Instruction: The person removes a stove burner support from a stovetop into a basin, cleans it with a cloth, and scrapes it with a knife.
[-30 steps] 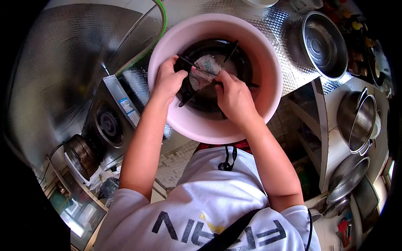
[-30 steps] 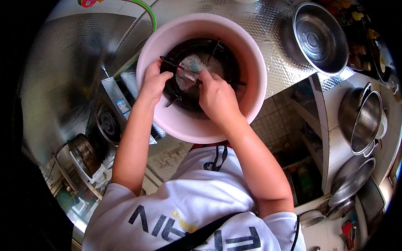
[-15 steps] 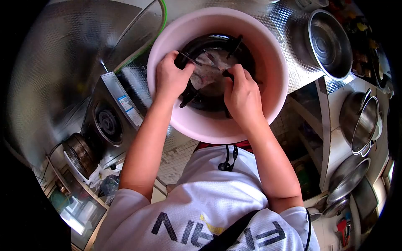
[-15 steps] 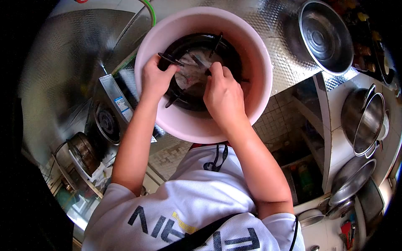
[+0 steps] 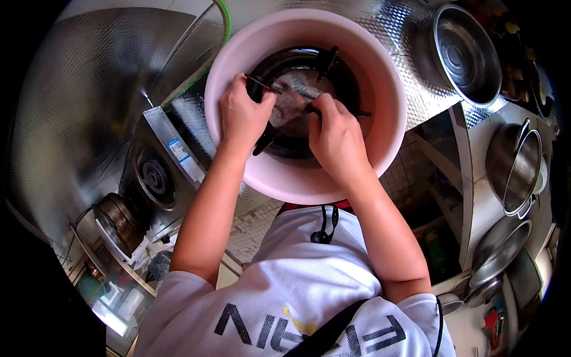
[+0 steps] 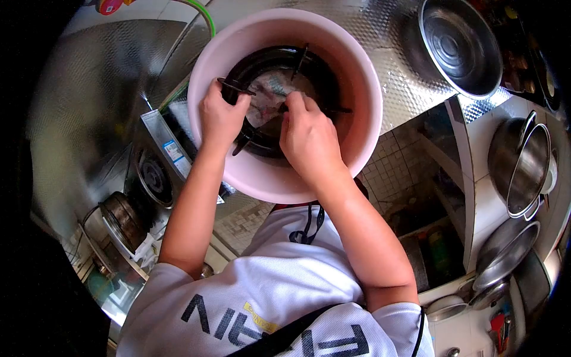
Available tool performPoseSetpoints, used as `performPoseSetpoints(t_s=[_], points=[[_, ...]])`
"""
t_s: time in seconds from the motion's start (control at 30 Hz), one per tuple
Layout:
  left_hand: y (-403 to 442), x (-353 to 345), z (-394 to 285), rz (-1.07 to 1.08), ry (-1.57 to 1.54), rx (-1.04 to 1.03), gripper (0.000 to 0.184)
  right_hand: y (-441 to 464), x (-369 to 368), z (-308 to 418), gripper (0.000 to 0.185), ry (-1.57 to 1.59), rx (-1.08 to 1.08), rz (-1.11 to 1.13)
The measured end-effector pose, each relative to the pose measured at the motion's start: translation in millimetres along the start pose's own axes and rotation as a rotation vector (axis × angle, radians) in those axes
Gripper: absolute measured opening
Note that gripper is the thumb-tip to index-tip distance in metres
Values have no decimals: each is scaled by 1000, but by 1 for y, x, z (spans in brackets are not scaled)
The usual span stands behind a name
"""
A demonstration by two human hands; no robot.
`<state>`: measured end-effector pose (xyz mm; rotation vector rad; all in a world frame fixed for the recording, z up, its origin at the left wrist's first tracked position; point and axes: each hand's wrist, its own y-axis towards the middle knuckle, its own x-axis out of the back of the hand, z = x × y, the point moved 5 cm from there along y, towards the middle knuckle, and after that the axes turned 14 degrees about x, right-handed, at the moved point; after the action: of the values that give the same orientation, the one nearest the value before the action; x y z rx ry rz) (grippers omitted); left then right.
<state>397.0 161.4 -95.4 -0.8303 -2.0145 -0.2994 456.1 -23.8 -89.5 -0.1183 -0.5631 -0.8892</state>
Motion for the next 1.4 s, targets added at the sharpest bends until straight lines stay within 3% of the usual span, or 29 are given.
performPoseSetpoints(t_s=[0.07, 0.2, 0.3, 0.4, 0.5, 0.57, 0.77, 0.87, 0.97, 1.4], points=[[0, 0, 1, -4, 9, -25, 28, 2, 4, 1, 15, -24, -94, -37], [0, 0, 0, 3, -1, -36, 28, -1, -2, 4, 15, 41, -72, 74], [1, 1, 3, 4, -3, -30, 27, 2, 6, 2, 15, -23, -90, -31], [0, 1, 3, 4, -16, -20, 26, 1, 0, 4, 12, 34, 49, 26], [0, 1, 2, 10, -27, -10, 25, 2, 4, 3, 15, -19, -103, -18], [0, 3, 1, 2, -26, -15, 25, 1, 0, 1, 14, 7, -69, -12], [1, -2, 11, 58, -39, 99, 28, 3, 0, 0, 12, -7, -60, -24], [1, -2, 12, 67, -41, 90, 30, 0, -10, -2, 10, 162, -18, 67], [1, 0, 13, -14, 37, 20, 25, 2, -6, -6, 10, 83, -53, -10], [0, 1, 10, -38, 14, -18, 26, -1, -6, -8, 13, 23, -103, 18]])
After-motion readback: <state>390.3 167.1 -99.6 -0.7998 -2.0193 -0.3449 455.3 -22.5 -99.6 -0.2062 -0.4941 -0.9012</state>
